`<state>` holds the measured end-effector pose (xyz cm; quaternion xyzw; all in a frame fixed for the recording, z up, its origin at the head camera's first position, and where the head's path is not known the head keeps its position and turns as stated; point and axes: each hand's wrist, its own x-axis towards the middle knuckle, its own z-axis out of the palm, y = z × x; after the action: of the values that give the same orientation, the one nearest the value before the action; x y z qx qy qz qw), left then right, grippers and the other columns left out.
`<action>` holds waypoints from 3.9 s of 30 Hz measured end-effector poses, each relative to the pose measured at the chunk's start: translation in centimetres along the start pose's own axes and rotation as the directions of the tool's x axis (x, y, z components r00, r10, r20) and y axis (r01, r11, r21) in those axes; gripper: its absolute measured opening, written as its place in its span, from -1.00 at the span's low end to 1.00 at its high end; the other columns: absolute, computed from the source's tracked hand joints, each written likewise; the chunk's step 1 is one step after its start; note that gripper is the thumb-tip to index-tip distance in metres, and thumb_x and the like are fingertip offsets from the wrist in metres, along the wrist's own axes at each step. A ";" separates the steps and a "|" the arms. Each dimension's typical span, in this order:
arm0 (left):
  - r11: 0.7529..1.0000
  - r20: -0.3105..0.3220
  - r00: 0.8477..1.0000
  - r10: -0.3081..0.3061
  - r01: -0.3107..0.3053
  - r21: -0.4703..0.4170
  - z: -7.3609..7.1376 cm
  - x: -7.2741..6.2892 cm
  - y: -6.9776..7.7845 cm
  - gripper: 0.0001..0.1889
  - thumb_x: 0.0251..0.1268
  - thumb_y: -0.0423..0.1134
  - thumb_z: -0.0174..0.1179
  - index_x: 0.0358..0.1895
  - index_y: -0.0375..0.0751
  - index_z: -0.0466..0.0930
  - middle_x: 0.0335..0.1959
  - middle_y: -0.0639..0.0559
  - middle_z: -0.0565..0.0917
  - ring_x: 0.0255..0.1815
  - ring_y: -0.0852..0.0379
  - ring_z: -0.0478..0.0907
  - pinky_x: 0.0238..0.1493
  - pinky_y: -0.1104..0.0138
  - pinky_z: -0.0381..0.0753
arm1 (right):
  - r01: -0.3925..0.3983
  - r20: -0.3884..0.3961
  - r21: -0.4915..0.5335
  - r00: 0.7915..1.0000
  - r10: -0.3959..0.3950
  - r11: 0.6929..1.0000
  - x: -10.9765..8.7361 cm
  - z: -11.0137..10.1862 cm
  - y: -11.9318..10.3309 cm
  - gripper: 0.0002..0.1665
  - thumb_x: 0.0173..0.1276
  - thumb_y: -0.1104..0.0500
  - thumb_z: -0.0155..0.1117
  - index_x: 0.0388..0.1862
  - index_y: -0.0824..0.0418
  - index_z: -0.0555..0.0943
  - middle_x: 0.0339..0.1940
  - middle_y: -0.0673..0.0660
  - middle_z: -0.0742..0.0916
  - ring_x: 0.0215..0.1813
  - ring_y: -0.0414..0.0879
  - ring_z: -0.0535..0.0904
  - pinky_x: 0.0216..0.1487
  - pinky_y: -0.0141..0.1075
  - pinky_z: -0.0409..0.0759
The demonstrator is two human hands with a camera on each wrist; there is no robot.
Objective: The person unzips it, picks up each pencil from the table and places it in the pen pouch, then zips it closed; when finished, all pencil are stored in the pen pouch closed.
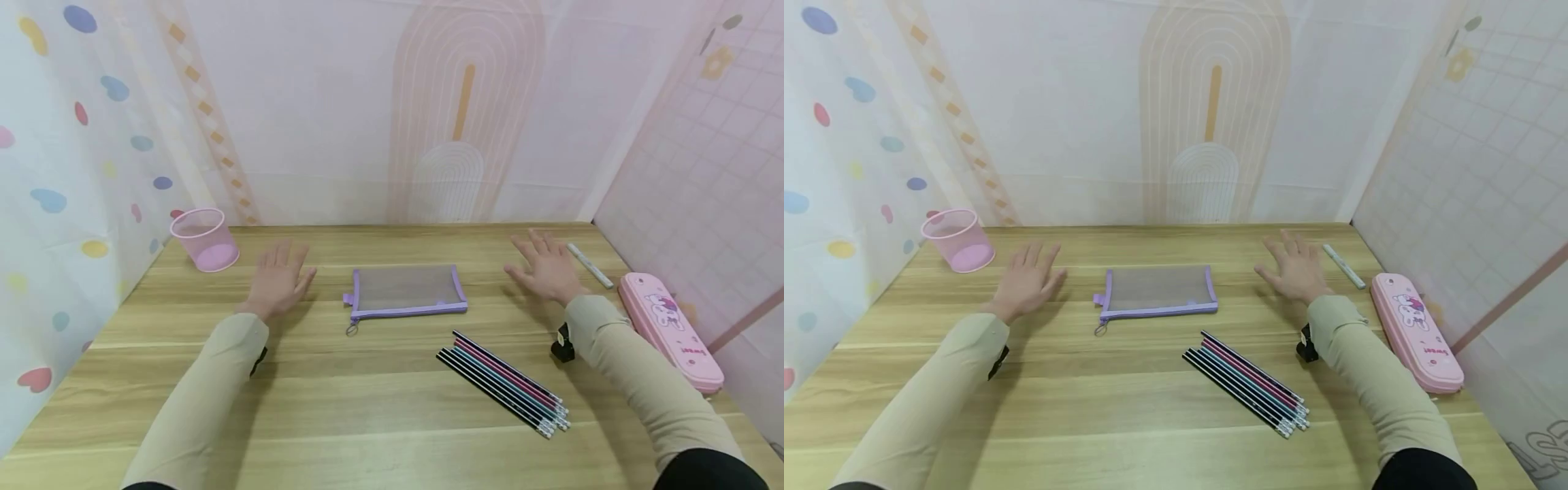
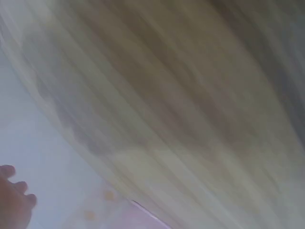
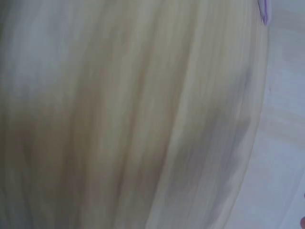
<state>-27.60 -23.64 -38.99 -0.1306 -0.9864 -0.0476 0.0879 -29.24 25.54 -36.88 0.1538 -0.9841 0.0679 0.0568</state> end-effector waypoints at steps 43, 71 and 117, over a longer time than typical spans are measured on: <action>0.901 -0.030 0.920 0.390 -0.388 -0.191 0.1 -1.6 8.8 -0.72 -0.03 -0.38 0.22 -0.15 -0.21 0.59 -0.23 -0.05 0.59 -0.23 0.06 0.53 -0.24 0.27 0.60 | 0.361 -0.192 0.309 0.930 -0.314 0.880 0.3 -0.6 -8.8 -0.80 0.28 0.30 0.06 -0.16 0.35 0.55 -0.32 0.20 0.61 -0.34 -0.06 0.46 -0.36 -0.30 0.50; 0.639 -0.266 0.964 -0.020 -0.192 -0.744 -1.2 -1.3 10.7 -0.74 0.18 -0.35 0.10 -0.06 -0.27 0.43 -0.24 -0.20 0.60 -0.34 0.00 0.54 -0.35 0.41 0.58 | 0.284 -0.369 0.331 0.917 -0.153 0.900 -1.3 -2.0 -8.8 -0.54 0.10 0.17 0.29 -0.02 0.34 0.49 -0.52 0.13 0.55 -0.31 -0.01 0.41 -0.29 -0.23 0.42; 0.598 -0.210 0.973 0.095 -0.225 -0.769 -1.4 -0.5 12.7 -0.86 0.14 -0.45 0.10 -0.22 -0.37 0.48 -0.21 -0.23 0.59 -0.20 -0.08 0.59 -0.25 0.30 0.67 | 0.512 -0.418 0.445 0.844 -0.336 0.735 0.9 0.4 -21.2 -0.69 0.18 0.32 0.17 -0.07 0.38 0.54 -0.37 0.18 0.66 -0.40 -0.14 0.60 -0.39 -0.57 0.56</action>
<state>-23.55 -11.68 -36.84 -0.2401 -0.8397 -0.4772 0.0979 -23.57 5.16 -34.69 0.3737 -0.8400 0.3505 0.1786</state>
